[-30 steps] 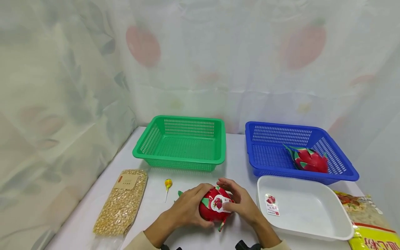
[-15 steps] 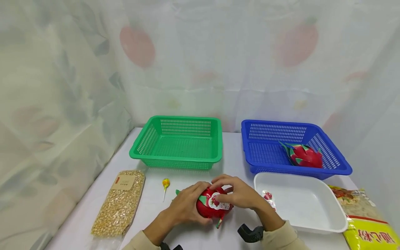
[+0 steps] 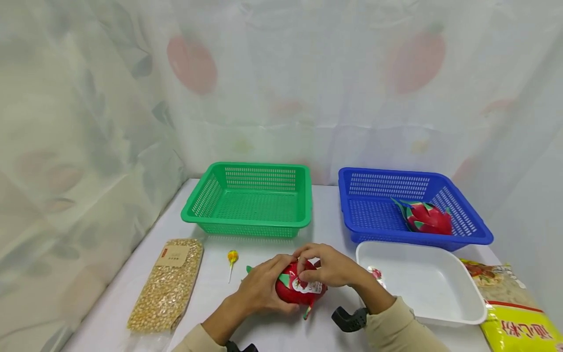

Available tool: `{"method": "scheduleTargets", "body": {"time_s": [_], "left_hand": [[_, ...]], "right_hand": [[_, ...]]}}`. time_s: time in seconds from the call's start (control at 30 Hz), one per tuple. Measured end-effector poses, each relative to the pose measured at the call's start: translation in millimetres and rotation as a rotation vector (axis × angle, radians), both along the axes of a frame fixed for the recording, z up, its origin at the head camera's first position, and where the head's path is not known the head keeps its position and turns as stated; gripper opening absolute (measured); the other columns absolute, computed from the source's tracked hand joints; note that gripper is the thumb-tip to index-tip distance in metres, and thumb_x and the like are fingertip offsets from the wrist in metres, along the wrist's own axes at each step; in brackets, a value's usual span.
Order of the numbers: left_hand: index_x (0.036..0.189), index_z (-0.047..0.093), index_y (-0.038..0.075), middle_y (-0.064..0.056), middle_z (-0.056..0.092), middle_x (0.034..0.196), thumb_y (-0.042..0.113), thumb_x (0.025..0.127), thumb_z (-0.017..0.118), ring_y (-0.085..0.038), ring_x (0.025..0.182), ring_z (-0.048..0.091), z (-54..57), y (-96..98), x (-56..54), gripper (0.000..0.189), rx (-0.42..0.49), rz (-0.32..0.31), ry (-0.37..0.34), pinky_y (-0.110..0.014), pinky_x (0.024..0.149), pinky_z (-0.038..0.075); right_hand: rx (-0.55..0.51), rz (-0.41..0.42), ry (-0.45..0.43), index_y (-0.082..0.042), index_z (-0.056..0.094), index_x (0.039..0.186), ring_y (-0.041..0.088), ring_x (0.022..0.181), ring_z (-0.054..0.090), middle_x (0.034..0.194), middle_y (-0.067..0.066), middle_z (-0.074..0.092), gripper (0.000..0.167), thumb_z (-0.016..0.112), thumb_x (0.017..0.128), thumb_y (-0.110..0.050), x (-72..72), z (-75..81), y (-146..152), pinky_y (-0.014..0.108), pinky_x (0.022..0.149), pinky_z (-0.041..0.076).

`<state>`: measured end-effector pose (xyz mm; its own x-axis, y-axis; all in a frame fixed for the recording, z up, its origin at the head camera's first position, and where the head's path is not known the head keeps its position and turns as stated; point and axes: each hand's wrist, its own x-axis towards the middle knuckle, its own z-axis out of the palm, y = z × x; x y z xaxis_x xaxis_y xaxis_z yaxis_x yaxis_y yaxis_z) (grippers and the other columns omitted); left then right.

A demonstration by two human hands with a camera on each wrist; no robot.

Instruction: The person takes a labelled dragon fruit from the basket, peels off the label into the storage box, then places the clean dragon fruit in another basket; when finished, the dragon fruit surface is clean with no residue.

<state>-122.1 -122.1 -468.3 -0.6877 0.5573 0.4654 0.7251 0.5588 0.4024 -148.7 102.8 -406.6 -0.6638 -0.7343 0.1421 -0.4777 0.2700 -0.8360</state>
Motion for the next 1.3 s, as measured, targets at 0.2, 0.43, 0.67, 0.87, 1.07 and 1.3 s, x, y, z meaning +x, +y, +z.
{"method": "scheduleTargets", "body": {"time_s": [0.2, 0.43, 0.67, 0.87, 1.07, 1.3], "left_hand": [[0.130, 0.049, 0.020, 0.009, 0.054, 0.123, 0.053, 0.062, 0.082, -0.006, 0.096, 0.057, 0.0, 0.4, 1.4, 0.082, -0.001, 0.010, 0.013, -0.024, 0.075, 0.052], [0.131, 0.049, 0.021, 0.009, 0.054, 0.123, 0.050, 0.064, 0.081, -0.007, 0.099, 0.058, -0.2, 2.8, 1.4, 0.080, -0.011, 0.028, -0.018, -0.026, 0.077, 0.052], [0.133, 0.047, 0.023, 0.010, 0.054, 0.124, 0.052, 0.065, 0.081, -0.008, 0.101, 0.057, 0.0, 2.7, 2.7, 0.081, -0.017, 0.050, -0.031, -0.030, 0.078, 0.053], [0.133, 0.046, 0.025, 0.011, 0.053, 0.124, 0.052, 0.064, 0.081, -0.009, 0.103, 0.056, -1.2, 3.2, 4.8, 0.082, -0.025, 0.060, -0.050, -0.031, 0.076, 0.053], [0.133, 0.046, 0.025, 0.011, 0.054, 0.123, 0.050, 0.061, 0.082, -0.010, 0.103, 0.057, -1.0, 1.7, 5.0, 0.084, -0.028, 0.077, -0.043, -0.033, 0.076, 0.053], [0.134, 0.046, 0.024, 0.011, 0.053, 0.124, 0.050, 0.063, 0.082, -0.010, 0.104, 0.056, -0.4, 2.1, 7.0, 0.083, -0.039, 0.066, -0.072, -0.032, 0.077, 0.053]], "right_hand": [[-0.049, 0.027, 0.062, -0.017, 0.061, 0.079, 0.032, 0.119, 0.049, 0.125, 0.010, 0.054, 0.013, 0.069, 0.088, -0.011, 7.1, -0.6, 3, 0.047, 0.089, 0.046], [-0.204, 0.035, 0.009, -0.013, 0.059, 0.082, 0.036, 0.119, 0.045, 0.121, 0.016, 0.055, 0.015, 0.063, 0.091, -0.001, 13.3, -4.9, 22, 0.055, 0.089, 0.042], [-0.307, 0.033, -0.028, -0.012, 0.060, 0.085, 0.036, 0.118, 0.044, 0.117, 0.021, 0.054, 0.016, 0.060, 0.091, 0.003, 17.4, -8.2, 34, 0.048, 0.094, 0.040], [-0.541, 0.013, -0.171, -0.002, 0.057, 0.091, 0.038, 0.119, 0.039, 0.119, 0.028, 0.044, 0.007, 0.053, 0.097, -0.001, 27.3, 18.7, 50, 0.043, 0.094, 0.043], [-0.655, -0.091, -0.313, -0.012, 0.065, 0.100, 0.030, 0.126, 0.034, 0.126, 0.017, 0.045, 0.025, 0.044, 0.101, 0.000, 30.5, 46.5, 74, 0.033, 0.101, 0.036], [-0.638, -0.349, -0.529, -0.015, 0.070, 0.100, 0.021, 0.125, 0.033, 0.128, 0.004, 0.048, 0.027, 0.045, 0.102, -0.004, 30.2, 46.8, 116, 0.029, 0.097, 0.040]]}}
